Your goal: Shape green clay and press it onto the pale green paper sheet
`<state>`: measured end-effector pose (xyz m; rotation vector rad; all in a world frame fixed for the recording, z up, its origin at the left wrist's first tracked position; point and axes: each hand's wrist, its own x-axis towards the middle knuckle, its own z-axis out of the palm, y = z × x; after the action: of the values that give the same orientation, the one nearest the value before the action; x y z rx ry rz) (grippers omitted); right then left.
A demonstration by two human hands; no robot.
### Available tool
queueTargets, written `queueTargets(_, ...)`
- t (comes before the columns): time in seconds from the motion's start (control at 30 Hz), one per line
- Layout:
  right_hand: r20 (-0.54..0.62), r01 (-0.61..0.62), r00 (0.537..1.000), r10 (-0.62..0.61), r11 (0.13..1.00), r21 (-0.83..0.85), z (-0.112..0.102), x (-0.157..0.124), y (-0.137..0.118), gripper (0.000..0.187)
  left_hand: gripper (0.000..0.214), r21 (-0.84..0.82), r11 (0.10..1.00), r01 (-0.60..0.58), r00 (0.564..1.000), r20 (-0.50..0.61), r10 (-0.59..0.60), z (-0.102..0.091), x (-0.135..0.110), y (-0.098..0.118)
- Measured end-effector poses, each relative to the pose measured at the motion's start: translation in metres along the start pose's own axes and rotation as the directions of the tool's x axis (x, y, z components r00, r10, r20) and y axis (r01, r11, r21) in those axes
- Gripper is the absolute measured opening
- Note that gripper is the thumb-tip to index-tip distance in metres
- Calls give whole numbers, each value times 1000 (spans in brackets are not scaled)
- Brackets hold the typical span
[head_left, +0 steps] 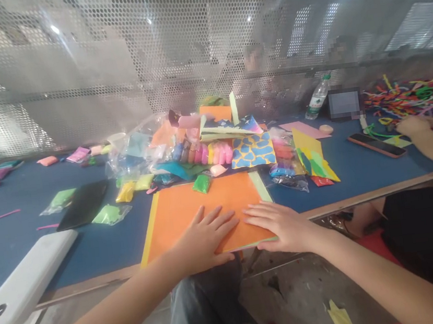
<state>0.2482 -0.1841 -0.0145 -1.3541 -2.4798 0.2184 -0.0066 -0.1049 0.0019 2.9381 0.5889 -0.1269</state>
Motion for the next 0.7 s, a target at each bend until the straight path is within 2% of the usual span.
queueTargets(0.17, -32, 16, 999, -18, 999, -41, -11, -4, 4, 38, 72, 2, 1000, 11, 1000, -27, -11, 2, -2, -1)
queueTargets(0.33, -100, -90, 991, 85, 995, -43, -27, -14, 11, 27, 66, 9, 1000, 19, 996, -92, -18, 2, -7, 0)
queueTargets(0.47, -131, -150, 981, 140, 986, -69, -20, -30, 17, 30, 58, 11, 1000, 25, 992, -124, -23, -1, -10, 1)
queueTargets(0.6, -211, -309, 934, 287, 948, -79, -7, -44, 26, 40, 50, 13, 1000, 24, 991, -136, -22, -6, -12, 4)
queueTargets(0.7, -184, -339, 927, 325, 940, -45, -4, -51, 29, 37, 45, 18, 1000, 24, 989, -143, -21, -11, -13, 6)
